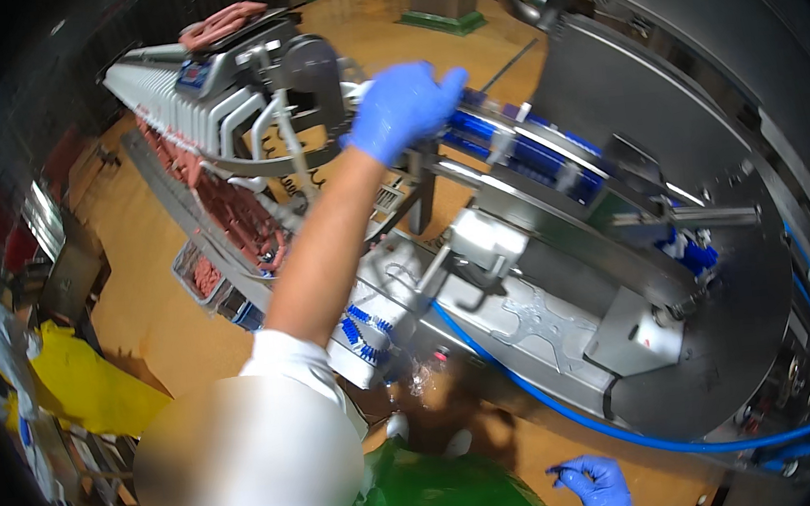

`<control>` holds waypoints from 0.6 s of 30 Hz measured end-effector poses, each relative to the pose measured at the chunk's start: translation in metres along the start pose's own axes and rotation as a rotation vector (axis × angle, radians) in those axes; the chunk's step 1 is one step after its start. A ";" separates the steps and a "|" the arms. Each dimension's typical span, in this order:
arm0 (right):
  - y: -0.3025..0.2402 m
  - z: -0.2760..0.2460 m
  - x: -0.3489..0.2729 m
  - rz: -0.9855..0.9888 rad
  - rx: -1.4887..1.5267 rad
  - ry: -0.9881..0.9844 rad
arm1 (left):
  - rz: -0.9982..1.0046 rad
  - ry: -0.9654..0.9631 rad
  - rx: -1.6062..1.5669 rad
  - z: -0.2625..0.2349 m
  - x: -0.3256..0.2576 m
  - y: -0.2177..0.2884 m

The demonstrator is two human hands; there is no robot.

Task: The person assembles a long chain of blue and white plastic components onto a metal rod on a machine. They connect individual pieces by hand, inspect the assembly, and use scissors to trim a small part. The person then installs the assembled chain onto the machine's rotating mechanism.

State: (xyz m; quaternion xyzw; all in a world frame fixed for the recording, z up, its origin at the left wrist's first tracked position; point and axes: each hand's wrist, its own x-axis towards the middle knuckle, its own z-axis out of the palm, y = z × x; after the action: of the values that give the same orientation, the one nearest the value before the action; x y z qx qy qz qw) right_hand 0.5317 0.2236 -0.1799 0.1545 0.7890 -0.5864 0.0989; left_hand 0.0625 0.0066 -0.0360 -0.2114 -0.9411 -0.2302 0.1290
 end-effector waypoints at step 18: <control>-0.146 0.115 0.267 -0.673 0.175 0.375 | 0.142 0.691 -0.653 0.066 -0.190 -0.089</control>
State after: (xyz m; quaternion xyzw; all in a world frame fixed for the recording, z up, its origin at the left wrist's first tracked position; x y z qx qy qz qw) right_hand 0.2270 0.1094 -0.1732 -0.0007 0.7469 -0.6128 -0.2582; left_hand 0.1793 -0.0970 -0.1908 -0.2159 -0.7048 -0.5612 0.3765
